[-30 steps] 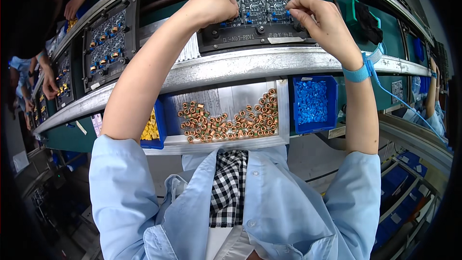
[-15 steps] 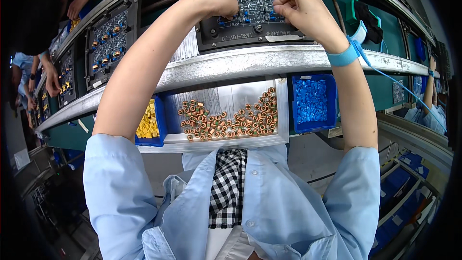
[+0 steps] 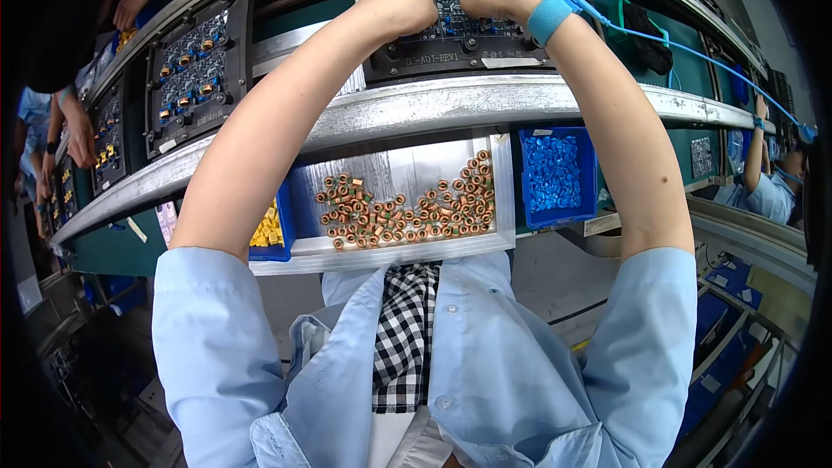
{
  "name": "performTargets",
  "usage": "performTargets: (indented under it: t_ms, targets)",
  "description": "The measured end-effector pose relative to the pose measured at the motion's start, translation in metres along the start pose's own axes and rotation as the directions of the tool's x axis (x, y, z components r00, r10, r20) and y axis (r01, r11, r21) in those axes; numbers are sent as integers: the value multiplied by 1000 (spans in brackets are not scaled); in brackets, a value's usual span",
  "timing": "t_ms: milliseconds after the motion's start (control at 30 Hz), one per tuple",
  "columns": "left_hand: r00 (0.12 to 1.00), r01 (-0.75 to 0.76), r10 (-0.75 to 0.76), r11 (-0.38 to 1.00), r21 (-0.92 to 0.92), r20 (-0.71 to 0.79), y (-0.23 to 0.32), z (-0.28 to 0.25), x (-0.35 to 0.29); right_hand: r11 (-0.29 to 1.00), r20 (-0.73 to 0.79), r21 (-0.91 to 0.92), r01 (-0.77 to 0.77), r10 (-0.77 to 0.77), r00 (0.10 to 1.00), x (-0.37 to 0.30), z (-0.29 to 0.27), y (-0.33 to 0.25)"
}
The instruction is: The person assembles circuit boards on an assembly line by picking yellow electronic components, blue components, and toroidal coils from bins and trays and inserting them into the boards by hand.
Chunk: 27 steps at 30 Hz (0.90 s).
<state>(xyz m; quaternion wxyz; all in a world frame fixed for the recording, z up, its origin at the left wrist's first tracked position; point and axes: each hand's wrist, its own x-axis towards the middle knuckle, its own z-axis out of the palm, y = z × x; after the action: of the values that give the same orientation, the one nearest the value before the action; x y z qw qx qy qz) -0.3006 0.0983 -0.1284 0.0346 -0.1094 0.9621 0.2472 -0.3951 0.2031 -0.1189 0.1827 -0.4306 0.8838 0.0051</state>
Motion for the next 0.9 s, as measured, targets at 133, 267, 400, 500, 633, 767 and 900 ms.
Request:
performTargets:
  t_ms: [133,267,400,500,633,767,900]
  targets:
    - [998,17,-18,1000,10,67,10,-16,-4,995,84,-94,-31,39,996,22,4,6]
    - [994,2,-9,998,65,113,20,-17,-4,990,155,-103,-94,109,982,35,12,18]
    - [998,-52,49,993,110,30,18,-10,2,983,208,-111,-144,165,964,36,18,32]
    - [899,-41,239,880,-472,368,-12,-33,7,983,206,-98,-158,175,963,36,19,32]
    - [873,41,203,875,-482,443,-13,-33,10,981,203,-70,-183,193,960,32,24,37]
    - [925,126,-66,983,-137,374,2,-24,12,978,199,-32,-205,207,958,38,28,40]
    - [935,212,-241,968,133,259,24,-3,19,973,195,9,-229,223,955,47,32,41]
